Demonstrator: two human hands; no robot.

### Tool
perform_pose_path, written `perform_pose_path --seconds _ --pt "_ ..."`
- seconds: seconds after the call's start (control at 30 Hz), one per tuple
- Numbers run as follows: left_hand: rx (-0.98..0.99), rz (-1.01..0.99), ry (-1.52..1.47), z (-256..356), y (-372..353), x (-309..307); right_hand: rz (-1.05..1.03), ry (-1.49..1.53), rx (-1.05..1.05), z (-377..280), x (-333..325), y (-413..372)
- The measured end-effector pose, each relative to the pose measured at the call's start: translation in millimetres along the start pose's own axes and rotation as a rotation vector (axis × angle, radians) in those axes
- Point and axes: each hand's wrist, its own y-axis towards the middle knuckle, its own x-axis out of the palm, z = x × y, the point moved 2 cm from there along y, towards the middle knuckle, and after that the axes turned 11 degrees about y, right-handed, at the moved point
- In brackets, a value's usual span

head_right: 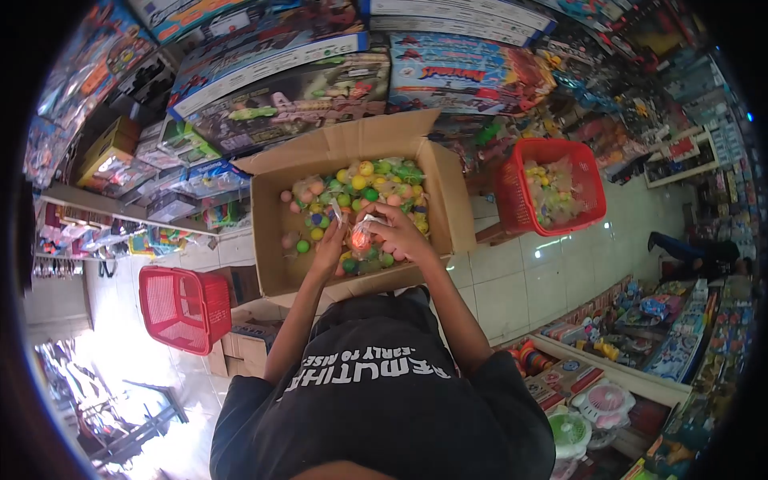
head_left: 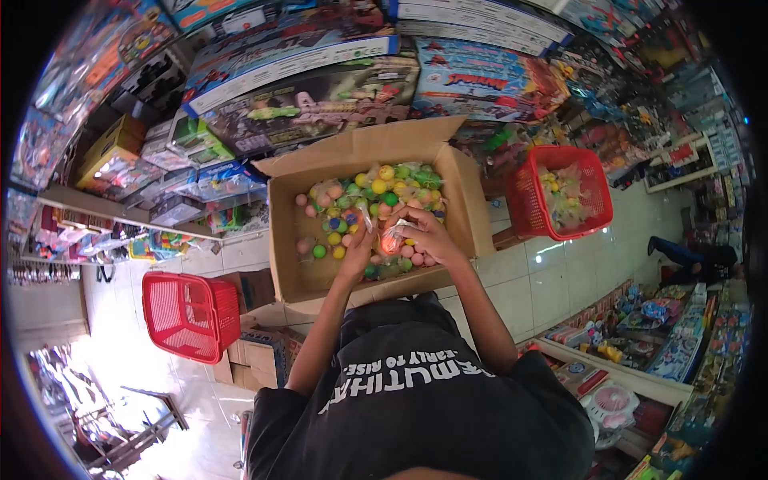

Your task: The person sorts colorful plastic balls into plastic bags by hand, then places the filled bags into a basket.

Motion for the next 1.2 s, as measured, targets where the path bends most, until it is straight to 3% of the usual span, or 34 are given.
perform_pose_path --seconds 0.07,0.13,0.27,0.33,0.47,0.67,0.77,0.87,1.0,1.13,1.2 --pt "-0.036 -0.082 0.018 9.1 -2.4 20.7 0.015 -0.019 -0.028 -5.2 -8.2 -11.7" --pt "0.093 -0.149 0.007 -5.9 2.4 40.4 0.055 -0.042 0.064 -21.0 -14.4 -29.5" --pt "-0.104 -0.299 -0.024 -4.2 -5.9 86.4 0.136 -0.026 -0.005 -31.4 -42.3 -65.7" --pt "-0.093 -0.302 -0.038 -6.2 -8.9 114.6 0.140 -0.681 -0.212 -47.6 -55.5 -85.8" --pt "-0.038 -0.340 -0.045 -11.7 -9.4 169.2 0.193 -0.931 -0.292 -67.6 -81.4 -133.0" --pt "0.117 -0.405 -0.101 -9.5 -15.5 255.2 0.358 -1.078 -0.430 -100.2 -127.3 -210.8" --pt "0.117 -0.430 -0.084 -25.3 -14.1 293.2 0.380 -0.832 -0.305 -92.8 -162.5 -243.7" --pt "0.088 -0.471 -0.047 -21.8 -20.3 332.9 0.358 -0.794 -0.373 -91.7 -193.7 -272.9" --pt "0.049 -0.533 0.017 -10.6 -33.0 377.9 0.418 -0.694 -0.315 -90.6 -227.8 -308.9" --pt "0.028 -0.503 0.087 10.1 -33.9 407.4 0.568 -0.648 -0.333 -91.1 -253.9 -328.1" --pt "0.055 -0.475 0.176 5.0 -18.6 413.0 0.568 -0.419 -0.239 -90.9 -268.1 -331.2"
